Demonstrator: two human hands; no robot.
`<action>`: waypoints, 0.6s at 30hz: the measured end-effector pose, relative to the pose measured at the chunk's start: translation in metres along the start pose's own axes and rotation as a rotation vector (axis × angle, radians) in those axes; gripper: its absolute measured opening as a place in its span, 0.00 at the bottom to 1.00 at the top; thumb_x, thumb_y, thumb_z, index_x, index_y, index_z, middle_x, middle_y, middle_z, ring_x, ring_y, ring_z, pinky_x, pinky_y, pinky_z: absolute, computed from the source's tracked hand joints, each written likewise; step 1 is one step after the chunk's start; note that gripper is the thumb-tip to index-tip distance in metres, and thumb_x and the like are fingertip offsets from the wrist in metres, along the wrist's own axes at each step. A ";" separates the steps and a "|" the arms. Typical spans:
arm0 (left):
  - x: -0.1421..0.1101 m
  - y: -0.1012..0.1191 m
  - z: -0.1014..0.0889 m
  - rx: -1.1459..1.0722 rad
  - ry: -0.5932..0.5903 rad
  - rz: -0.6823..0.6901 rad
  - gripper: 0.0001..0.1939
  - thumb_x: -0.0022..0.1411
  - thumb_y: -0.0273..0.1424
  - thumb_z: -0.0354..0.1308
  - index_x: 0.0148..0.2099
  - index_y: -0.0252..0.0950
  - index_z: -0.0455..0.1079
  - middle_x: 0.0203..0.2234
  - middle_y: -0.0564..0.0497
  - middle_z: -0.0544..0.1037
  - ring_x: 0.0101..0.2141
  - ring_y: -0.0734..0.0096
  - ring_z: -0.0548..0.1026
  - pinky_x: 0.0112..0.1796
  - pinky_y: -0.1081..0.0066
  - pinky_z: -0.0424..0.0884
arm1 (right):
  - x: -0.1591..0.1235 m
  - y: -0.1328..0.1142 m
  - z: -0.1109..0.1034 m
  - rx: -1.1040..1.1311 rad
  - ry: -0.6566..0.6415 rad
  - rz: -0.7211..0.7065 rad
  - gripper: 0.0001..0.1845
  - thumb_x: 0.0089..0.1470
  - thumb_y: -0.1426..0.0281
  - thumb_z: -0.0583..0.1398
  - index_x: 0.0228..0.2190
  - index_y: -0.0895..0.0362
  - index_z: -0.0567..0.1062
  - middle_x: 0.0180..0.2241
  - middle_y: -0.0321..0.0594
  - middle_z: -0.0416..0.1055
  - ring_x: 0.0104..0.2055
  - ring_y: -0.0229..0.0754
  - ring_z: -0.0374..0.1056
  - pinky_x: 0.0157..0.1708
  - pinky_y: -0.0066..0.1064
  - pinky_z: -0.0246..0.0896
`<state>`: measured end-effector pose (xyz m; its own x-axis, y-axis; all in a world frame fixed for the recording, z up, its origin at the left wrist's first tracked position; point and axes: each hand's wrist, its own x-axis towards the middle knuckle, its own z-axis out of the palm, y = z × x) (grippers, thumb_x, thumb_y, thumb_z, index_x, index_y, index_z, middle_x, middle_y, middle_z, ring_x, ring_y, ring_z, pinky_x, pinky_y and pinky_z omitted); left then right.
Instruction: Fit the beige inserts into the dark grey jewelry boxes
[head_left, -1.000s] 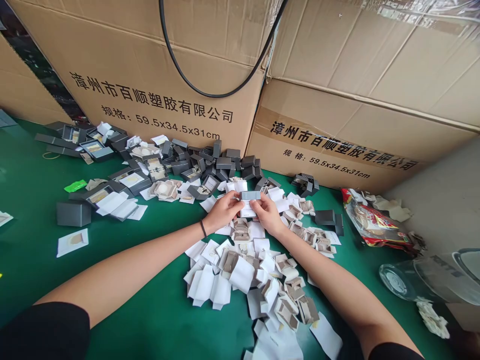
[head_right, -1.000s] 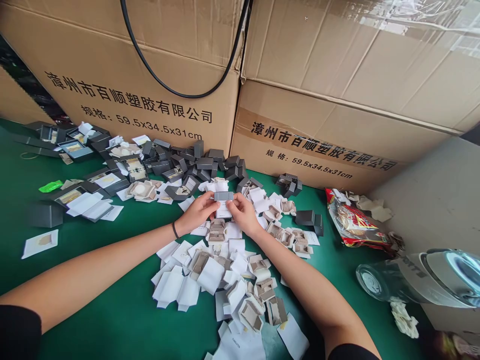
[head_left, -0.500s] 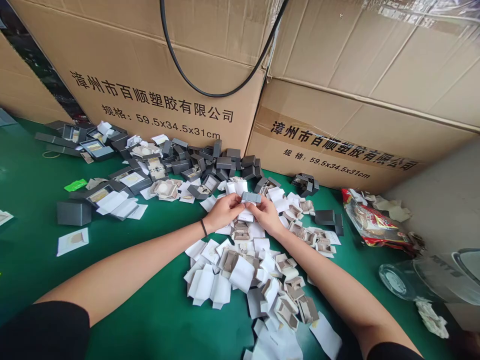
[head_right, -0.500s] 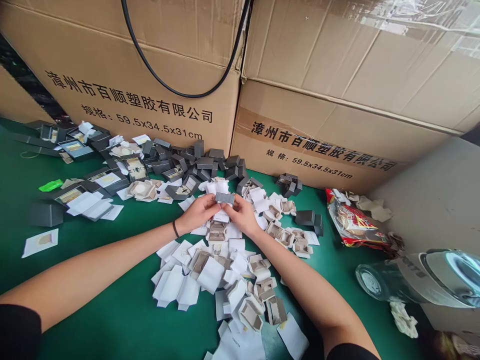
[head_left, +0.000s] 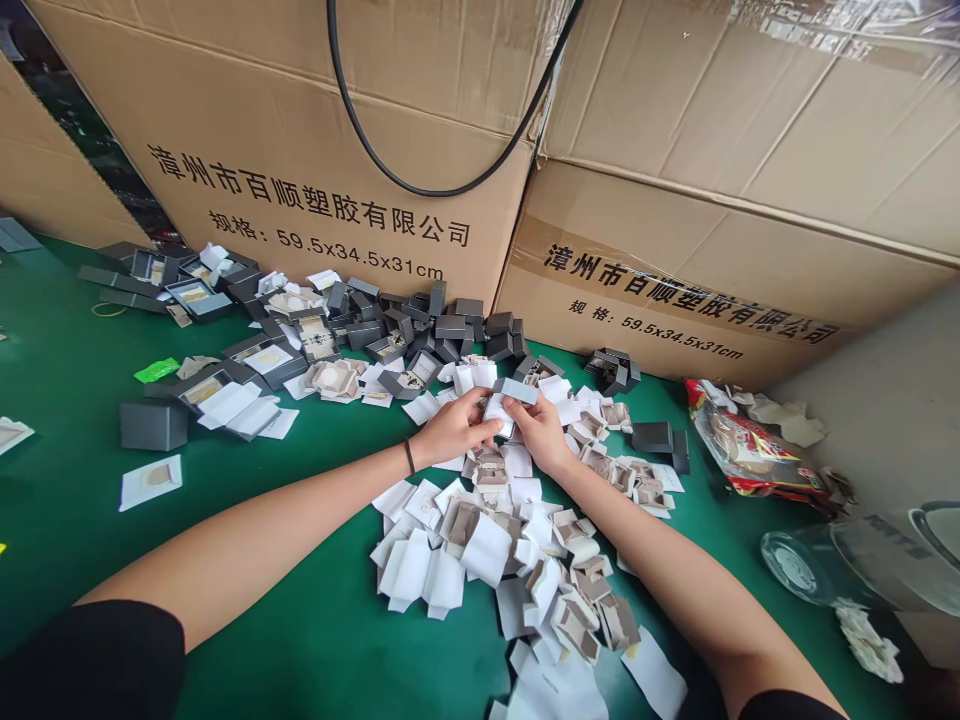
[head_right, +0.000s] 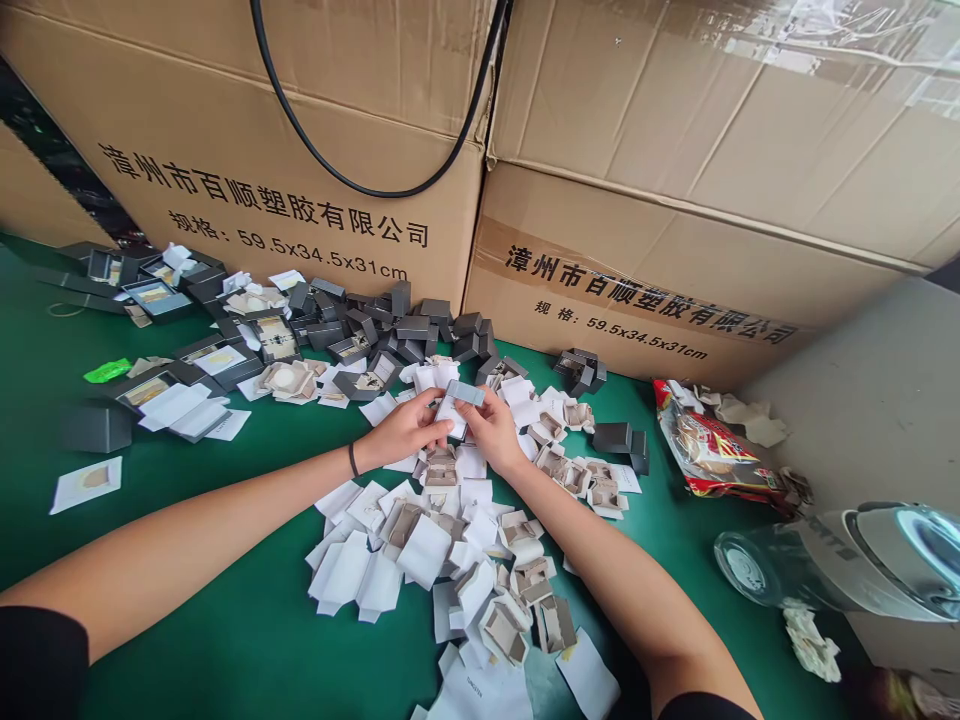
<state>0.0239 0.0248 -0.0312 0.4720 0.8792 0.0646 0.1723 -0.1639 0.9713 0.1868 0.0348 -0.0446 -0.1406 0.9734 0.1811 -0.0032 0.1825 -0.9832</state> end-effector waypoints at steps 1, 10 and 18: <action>0.000 0.000 0.000 0.014 0.001 0.001 0.22 0.58 0.38 0.53 0.52 0.34 0.58 0.21 0.53 0.73 0.23 0.72 0.72 0.23 0.75 0.65 | 0.000 0.000 0.000 -0.007 0.003 -0.006 0.14 0.47 0.57 0.60 0.27 0.55 0.67 0.21 0.30 0.61 0.21 0.32 0.54 0.19 0.25 0.52; 0.000 -0.003 0.001 0.051 0.067 -0.009 0.22 0.56 0.33 0.53 0.52 0.34 0.59 0.18 0.57 0.70 0.21 0.73 0.71 0.22 0.75 0.64 | -0.004 -0.010 0.002 -0.257 0.068 -0.115 0.13 0.48 0.60 0.60 0.32 0.55 0.67 0.28 0.34 0.66 0.26 0.35 0.62 0.24 0.27 0.59; -0.003 0.002 0.000 0.057 0.039 -0.021 0.19 0.56 0.39 0.54 0.47 0.34 0.60 0.17 0.58 0.68 0.19 0.74 0.68 0.23 0.74 0.63 | -0.006 -0.012 -0.001 -0.388 0.203 -0.190 0.10 0.48 0.62 0.60 0.27 0.57 0.69 0.24 0.34 0.66 0.26 0.36 0.60 0.26 0.27 0.56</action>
<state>0.0233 0.0219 -0.0298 0.4341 0.8992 0.0541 0.2314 -0.1693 0.9580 0.1881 0.0270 -0.0335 0.0232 0.9182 0.3953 0.3649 0.3604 -0.8585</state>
